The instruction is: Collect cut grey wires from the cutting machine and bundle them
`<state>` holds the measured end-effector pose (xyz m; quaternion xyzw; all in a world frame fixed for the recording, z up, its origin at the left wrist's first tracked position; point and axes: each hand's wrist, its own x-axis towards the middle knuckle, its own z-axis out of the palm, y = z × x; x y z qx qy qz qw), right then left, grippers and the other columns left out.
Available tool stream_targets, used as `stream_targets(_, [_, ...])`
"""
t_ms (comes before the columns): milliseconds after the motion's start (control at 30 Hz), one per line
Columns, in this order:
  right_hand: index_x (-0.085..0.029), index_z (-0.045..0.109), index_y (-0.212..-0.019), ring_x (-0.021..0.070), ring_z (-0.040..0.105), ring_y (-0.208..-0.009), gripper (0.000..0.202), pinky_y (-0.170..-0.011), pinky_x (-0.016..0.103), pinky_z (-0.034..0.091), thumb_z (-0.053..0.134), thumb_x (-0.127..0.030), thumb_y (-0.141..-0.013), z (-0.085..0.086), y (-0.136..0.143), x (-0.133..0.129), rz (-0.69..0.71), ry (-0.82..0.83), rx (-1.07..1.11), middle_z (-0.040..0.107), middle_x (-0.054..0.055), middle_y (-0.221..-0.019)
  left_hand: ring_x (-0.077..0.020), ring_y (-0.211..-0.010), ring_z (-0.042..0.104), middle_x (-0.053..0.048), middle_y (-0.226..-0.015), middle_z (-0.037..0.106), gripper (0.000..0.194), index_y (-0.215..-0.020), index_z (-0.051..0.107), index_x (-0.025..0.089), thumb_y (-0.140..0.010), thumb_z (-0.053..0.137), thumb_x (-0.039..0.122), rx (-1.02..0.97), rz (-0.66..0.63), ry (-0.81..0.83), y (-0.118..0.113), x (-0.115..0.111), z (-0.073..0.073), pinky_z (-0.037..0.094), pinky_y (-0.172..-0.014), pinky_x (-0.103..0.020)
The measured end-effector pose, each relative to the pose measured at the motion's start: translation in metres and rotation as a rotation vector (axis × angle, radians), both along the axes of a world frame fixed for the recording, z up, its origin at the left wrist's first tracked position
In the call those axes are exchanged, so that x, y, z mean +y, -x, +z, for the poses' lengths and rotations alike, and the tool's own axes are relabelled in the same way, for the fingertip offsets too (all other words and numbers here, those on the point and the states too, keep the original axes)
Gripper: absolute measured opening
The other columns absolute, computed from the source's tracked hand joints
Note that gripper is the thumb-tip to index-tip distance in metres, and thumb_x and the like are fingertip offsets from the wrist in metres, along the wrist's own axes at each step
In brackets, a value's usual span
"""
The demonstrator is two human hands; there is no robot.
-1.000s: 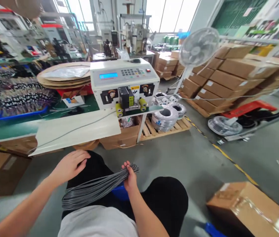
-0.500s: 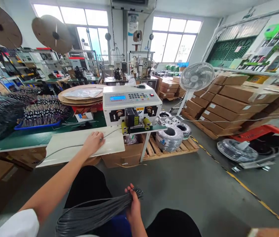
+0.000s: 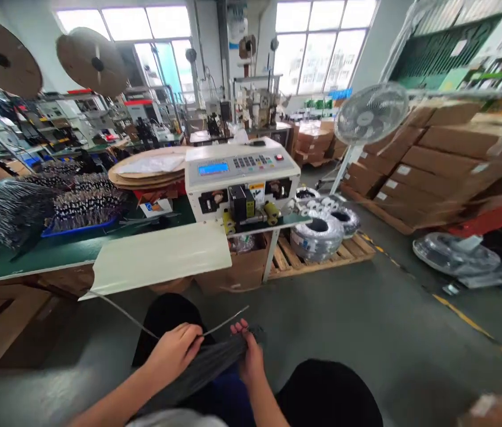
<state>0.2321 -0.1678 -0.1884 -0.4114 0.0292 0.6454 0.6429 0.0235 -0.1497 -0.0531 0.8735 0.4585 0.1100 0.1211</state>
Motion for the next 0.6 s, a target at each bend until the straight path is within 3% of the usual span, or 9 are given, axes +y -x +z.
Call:
stream_targets(100, [-0.021, 0.072, -0.088, 0.0207, 0.073, -0.084, 0.03, -0.087, 0.035, 0.057, 0.083, -0.028, -0.06, 0.013, 0.006, -0.001, 0.001, -0.046, 0.024, 0.076, 0.001, -0.083, -0.0165, -0.083, 0.064, -0.003, -0.088, 0.068, 0.02, -0.097, 0.058, 0.021, -0.099, 0.039, 0.029, 0.044, 0.039, 0.084, -0.02, -0.018, -0.028, 0.047, -0.074, -0.027])
stream_targets(233, [-0.02, 0.071, -0.095, 0.0221, 0.073, -0.091, 0.032, -0.089, 0.036, 0.056, 0.078, -0.025, -0.064, 0.009, 0.006, -0.003, -0.008, -0.012, 0.043, 0.077, 0.004, -0.092, -0.0173, -0.086, 0.063, -0.004, -0.093, 0.068, 0.023, -0.1, 0.057, 0.021, -0.1, 0.037, 0.032, 0.089, 0.011, 0.18, -0.03, -0.023, -0.052, 0.046, -0.076, -0.028])
stream_targets(433, [-0.018, 0.068, -0.101, 0.0224, 0.072, -0.093, 0.032, -0.084, 0.037, 0.055, 0.074, -0.024, -0.07, 0.006, 0.004, -0.011, -0.026, -0.014, 0.047, 0.076, 0.006, -0.096, -0.0194, -0.087, 0.061, -0.004, -0.091, 0.068, 0.026, -0.101, 0.058, 0.022, -0.1, 0.035, 0.034, 0.133, -0.004, 0.161, -0.026, -0.028, -0.051, 0.043, -0.071, -0.03])
stream_targets(600, [-0.018, 0.069, -0.097, 0.0193, 0.069, -0.08, 0.027, -0.082, 0.038, 0.055, 0.074, -0.023, -0.071, 0.014, 0.001, -0.008, 0.02, -0.067, 0.043, 0.07, 0.001, -0.078, -0.0187, -0.086, 0.06, -0.005, -0.089, 0.067, 0.027, -0.099, 0.059, 0.022, -0.1, 0.034, 0.033, 0.201, 0.001, 0.14, -0.033, -0.026, -0.045, 0.043, -0.071, -0.029])
